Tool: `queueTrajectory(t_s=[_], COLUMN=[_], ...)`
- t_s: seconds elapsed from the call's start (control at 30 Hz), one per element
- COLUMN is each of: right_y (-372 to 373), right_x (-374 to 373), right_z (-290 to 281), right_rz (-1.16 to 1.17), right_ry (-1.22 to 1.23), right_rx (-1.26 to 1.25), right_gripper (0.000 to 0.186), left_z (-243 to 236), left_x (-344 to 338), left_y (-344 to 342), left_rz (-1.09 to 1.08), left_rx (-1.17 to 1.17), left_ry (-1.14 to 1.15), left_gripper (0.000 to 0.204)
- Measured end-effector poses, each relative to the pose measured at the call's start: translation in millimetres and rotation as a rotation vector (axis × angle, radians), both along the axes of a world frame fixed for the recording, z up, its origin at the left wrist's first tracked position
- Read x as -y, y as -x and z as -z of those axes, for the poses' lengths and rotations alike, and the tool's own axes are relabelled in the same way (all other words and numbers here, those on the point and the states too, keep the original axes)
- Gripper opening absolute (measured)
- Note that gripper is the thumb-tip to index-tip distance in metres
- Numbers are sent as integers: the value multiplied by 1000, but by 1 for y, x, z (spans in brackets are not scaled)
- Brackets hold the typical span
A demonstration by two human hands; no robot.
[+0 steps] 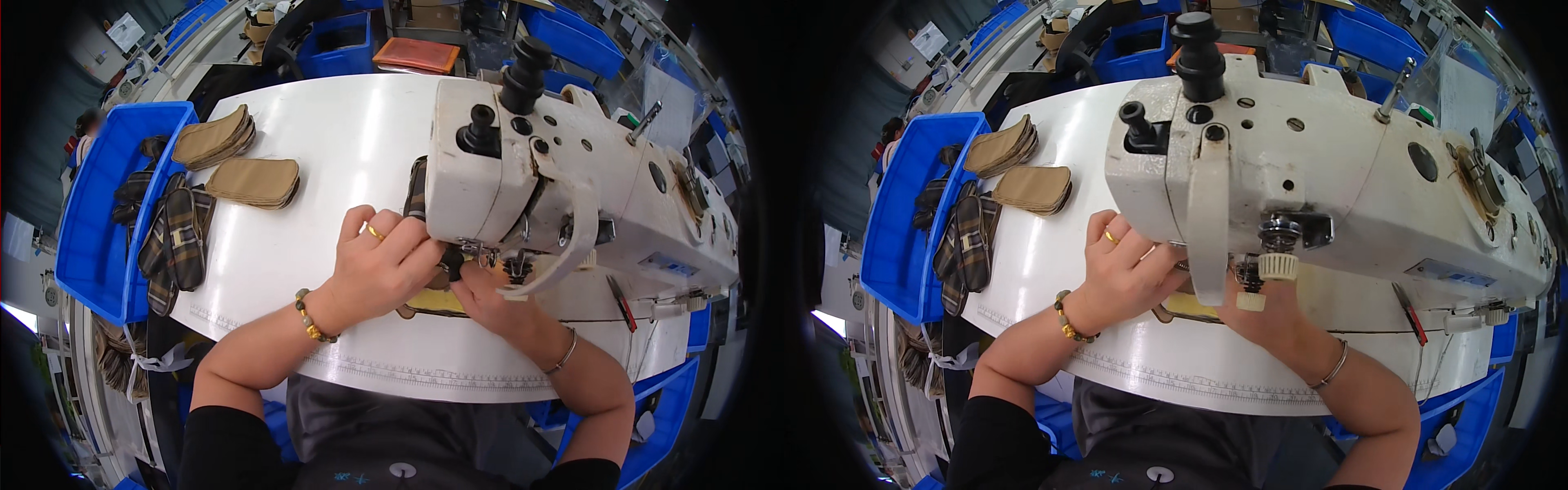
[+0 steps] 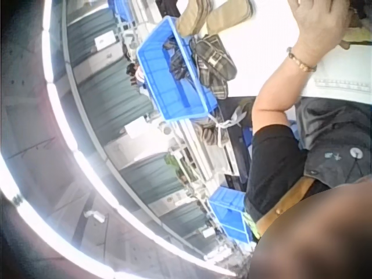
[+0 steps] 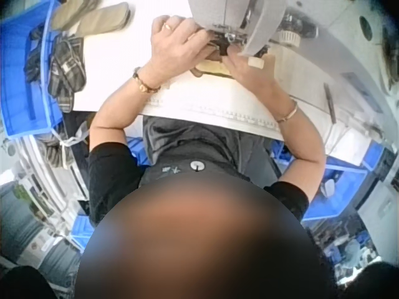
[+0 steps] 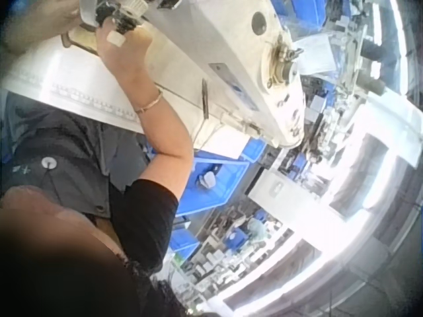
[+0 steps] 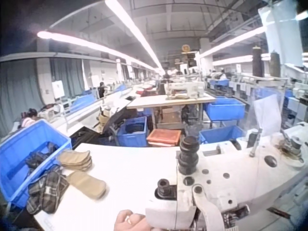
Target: The recorder is sewing the fabric components of slippers or shoes using an industrial sewing machine.
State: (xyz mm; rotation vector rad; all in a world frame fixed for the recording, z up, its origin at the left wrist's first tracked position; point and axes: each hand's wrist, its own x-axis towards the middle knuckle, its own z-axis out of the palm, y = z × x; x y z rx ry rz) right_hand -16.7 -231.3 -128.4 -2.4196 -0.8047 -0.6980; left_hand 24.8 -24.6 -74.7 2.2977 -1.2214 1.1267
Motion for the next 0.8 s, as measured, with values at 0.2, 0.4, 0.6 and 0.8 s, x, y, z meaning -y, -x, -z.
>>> queueTrajectory(t_s=[0.2, 0.4, 0.6, 0.8], right_y=[0, 0, 1, 1], right_x=[9, 6, 6, 4], right_z=[10, 5, -2, -8], right_rz=[44, 61, 28, 29], right_ry=[165, 108, 129, 143], right_rx=[233, 104, 96, 189], right_gripper=[29, 30, 28, 23], left_z=[5, 3, 5, -13], left_x=[-20, -4, -5, -11], left_y=[12, 7, 2, 10], left_rz=[-68, 90, 186, -53], left_rx=[-277, -399, -668, -661], left_ry=[-143, 146, 212, 11], left_gripper=[30, 33, 25, 26])
